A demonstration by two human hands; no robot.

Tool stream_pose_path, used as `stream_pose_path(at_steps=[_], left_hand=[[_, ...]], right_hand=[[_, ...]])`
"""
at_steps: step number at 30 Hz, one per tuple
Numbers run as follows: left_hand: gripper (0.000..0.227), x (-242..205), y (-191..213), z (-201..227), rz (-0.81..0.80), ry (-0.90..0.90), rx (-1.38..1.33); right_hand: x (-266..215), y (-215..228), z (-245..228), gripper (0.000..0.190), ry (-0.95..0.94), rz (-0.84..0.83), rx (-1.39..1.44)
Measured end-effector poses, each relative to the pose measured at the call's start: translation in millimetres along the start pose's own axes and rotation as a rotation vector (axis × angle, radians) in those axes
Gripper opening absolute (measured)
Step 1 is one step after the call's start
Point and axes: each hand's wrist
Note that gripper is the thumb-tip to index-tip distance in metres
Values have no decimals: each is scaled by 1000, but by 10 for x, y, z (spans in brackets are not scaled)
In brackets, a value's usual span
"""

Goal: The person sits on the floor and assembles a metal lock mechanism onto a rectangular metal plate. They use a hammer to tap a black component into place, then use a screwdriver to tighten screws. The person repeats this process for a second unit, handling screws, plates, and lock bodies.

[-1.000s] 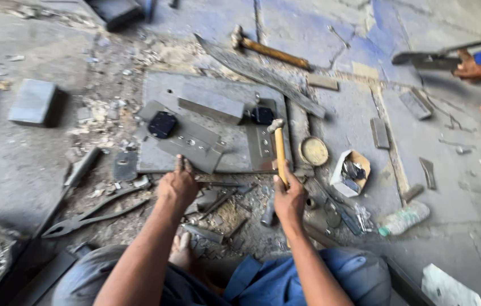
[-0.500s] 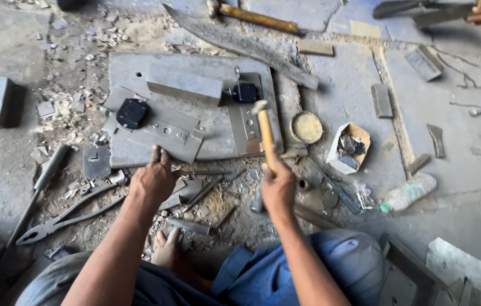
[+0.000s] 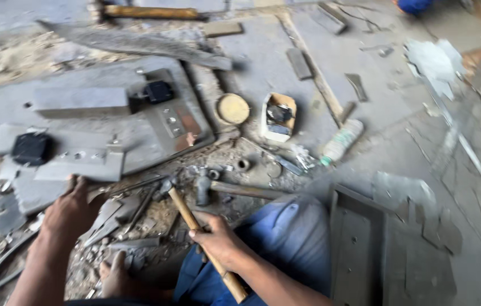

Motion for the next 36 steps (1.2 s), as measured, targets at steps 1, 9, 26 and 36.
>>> stream_pose_path(at_steps=[1, 9, 26, 36], left_hand=[[88, 3, -16, 8, 12, -15, 13], [96, 75, -71, -122, -61, 16, 108], [96, 49, -6, -141, -48, -112, 108], [99, 8, 132, -24, -3, -145, 65]], right_hand=[[-42, 43, -32, 63, 12, 34, -157], [498, 1530, -499, 69, 1020, 224, -845], [747, 4571, -1371, 60, 372, 426, -1696], [734, 3315, -1918, 90, 659, 504, -1383]])
Point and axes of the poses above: each hand's wrist, its own x-axis towards the middle knuckle, its own y-axis out of the back of the hand, z = x × y, and after that the axes turned 11 degrees about x, right-handed
